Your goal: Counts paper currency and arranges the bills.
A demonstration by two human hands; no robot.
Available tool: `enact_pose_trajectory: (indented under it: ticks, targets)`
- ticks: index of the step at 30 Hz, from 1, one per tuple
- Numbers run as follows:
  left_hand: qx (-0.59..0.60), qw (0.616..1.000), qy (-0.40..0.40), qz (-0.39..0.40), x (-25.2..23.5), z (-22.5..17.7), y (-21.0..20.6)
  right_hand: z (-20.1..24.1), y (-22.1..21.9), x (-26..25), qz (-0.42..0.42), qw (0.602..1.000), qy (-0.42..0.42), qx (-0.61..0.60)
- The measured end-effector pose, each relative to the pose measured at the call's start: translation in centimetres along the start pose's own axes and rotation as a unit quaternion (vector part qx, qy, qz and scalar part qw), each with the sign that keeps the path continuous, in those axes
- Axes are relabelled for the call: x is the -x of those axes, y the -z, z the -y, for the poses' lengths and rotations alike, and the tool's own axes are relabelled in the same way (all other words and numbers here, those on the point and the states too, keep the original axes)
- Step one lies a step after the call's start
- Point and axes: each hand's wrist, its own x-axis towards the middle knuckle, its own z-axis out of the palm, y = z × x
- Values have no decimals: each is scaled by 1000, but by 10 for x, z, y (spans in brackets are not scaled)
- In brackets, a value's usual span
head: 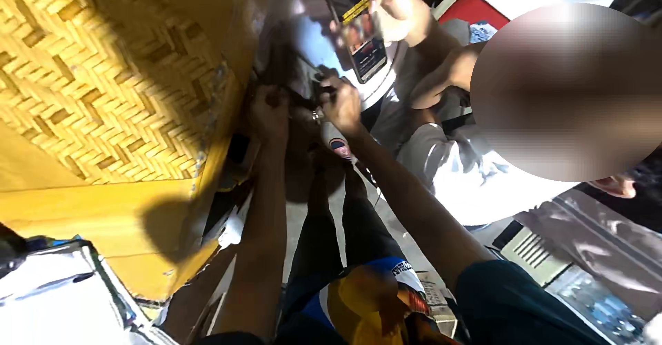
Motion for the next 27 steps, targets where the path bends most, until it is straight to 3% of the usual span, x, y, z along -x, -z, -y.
enact_pose_trajectory:
  ticks: [3, 7, 10, 13, 15, 18, 23, 27]
  targets:
    - [-5, 1000, 16, -15, 11, 5, -9, -12, -5, 3, -3, 998, -39, 49]
    - [45, 998, 16, -36, 10, 19, -15, 13, 5, 5, 50, 987, -86, 130]
    - [72, 997, -6, -38, 7, 14, -14, 52, 9, 5, 87, 975, -69, 194]
    - [93, 993, -47, -60, 4, 16, -25, 71, -11, -1, 62, 974, -14, 216]
    - [112, 984, -74, -116, 0, 20, -35, 76, -22, -9, 71, 975, -16, 209]
    - [137, 977, -55, -156, 0, 20, -31, 69, -19, -18, 98, 977, -89, 169]
    - [132, 979, 22, -151, 5, 16, -14, 37, -11, -33, 54, 994, -92, 25]
    - [141, 978, -17, -150, 4, 22, -17, 50, -22, -36, 137, 986, -92, 7]
